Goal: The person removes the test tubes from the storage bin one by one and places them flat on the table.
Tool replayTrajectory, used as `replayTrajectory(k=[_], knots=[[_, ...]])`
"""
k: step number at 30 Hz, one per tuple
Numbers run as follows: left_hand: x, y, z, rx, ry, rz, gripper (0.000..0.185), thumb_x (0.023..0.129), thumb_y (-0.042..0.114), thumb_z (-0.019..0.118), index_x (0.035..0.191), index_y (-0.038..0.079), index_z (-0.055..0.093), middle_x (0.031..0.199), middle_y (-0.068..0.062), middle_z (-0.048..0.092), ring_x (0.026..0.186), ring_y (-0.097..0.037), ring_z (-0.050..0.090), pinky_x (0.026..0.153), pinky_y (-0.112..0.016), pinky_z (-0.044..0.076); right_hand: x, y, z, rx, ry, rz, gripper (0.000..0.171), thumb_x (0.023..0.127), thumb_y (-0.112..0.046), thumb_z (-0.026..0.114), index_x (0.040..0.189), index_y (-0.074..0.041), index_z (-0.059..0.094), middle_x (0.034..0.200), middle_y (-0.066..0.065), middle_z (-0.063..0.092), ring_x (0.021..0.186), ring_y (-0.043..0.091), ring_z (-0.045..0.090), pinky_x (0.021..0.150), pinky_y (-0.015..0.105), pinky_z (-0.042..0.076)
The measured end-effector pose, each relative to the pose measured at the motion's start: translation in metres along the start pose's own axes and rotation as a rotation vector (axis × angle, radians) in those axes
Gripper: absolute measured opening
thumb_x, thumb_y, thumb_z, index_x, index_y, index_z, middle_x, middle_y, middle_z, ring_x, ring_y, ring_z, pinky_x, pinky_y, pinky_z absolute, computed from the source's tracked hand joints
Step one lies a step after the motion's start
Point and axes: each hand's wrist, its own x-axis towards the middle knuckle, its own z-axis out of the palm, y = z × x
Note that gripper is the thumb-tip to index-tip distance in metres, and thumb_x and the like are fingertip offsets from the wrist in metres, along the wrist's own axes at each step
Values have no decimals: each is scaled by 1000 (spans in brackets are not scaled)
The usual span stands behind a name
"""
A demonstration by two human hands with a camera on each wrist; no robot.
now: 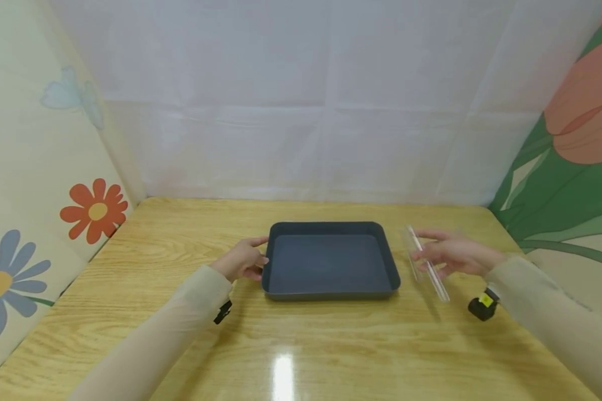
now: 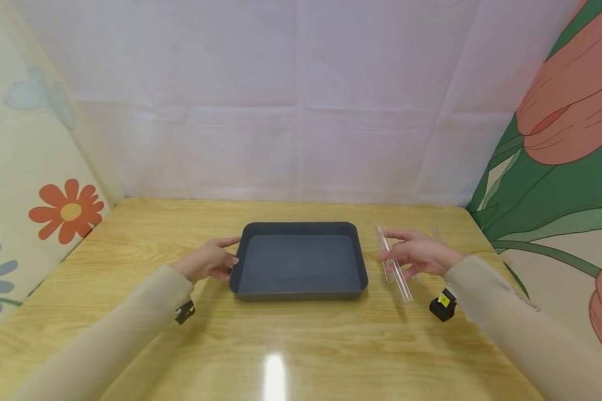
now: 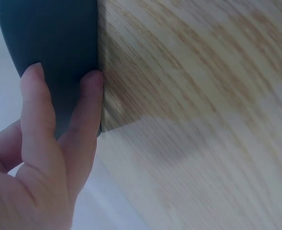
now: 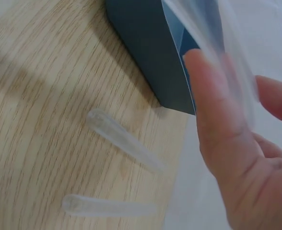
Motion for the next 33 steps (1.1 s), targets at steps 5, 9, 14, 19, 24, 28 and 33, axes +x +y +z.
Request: replayTrajectory(k=[5, 9, 14, 19, 24, 28, 33], knots=[[1, -1, -1, 5, -5, 6, 68, 95, -10, 47, 156, 12, 23, 119, -28, 56, 65, -21, 60, 46, -24, 51, -2, 6, -6, -32, 9, 7, 73, 99, -10, 53, 155, 0, 7, 117, 15, 62, 88, 22, 62, 61, 31, 56], [1, -1, -1, 5, -8, 3, 68, 96, -9, 47, 156, 12, 23, 119, -27, 55, 66, -21, 60, 47, -24, 51, -3, 11, -14, -35, 15, 14, 72, 100, -9, 50, 154, 2, 2, 115, 14, 63, 87, 20, 63, 62, 31, 56], [1, -1, -1, 4, -3, 3, 68, 95, -10, 47, 156, 12, 24, 117, -27, 56, 66, -21, 61, 47, -24, 51, -5, 15, -22, -34, 29, 23, 74, 100, -9, 49, 154, 2, -1, 114, 12, 63, 88, 18, 63, 64, 31, 57], [2, -1, 0, 5, -4, 9, 68, 95, -10, 46, 155, 11, 24, 124, -29, 54, 68, -21, 62, 47, -24, 52, -7, 19, -30, -48, 55, 33, 74, 100, -9, 49, 153, 4, -2, 117, 12, 63, 90, 18, 63, 65, 32, 57], [3, -2, 1, -2, -1, 7, 68, 95, -11, 47, 155, 11, 25, 122, -29, 54, 68, -22, 63, 48, -24, 52, -9, 23, -37, -50, 58, 43, 75, 100, -10, 49, 153, 4, -2, 123, 13, 62, 93, 20, 62, 66, 33, 57], [3, -2, 1, -12, 1, 7, 68, 95, -11, 47, 155, 10, 25, 123, -29, 53, 66, -21, 62, 47, -24, 52, -11, 24, -40, -58, 52, 43, 77, 100, -11, 51, 153, 2, -3, 124, 14, 61, 94, 21, 62, 66, 33, 56], [3, -1, 0, -13, -4, 7, 68, 95, -11, 47, 155, 11, 24, 131, -31, 50, 65, -20, 61, 47, -24, 52, -13, 26, -46, -76, 65, 50, 77, 100, -11, 50, 153, 4, -4, 122, 13, 62, 94, 20, 61, 66, 33, 56]])
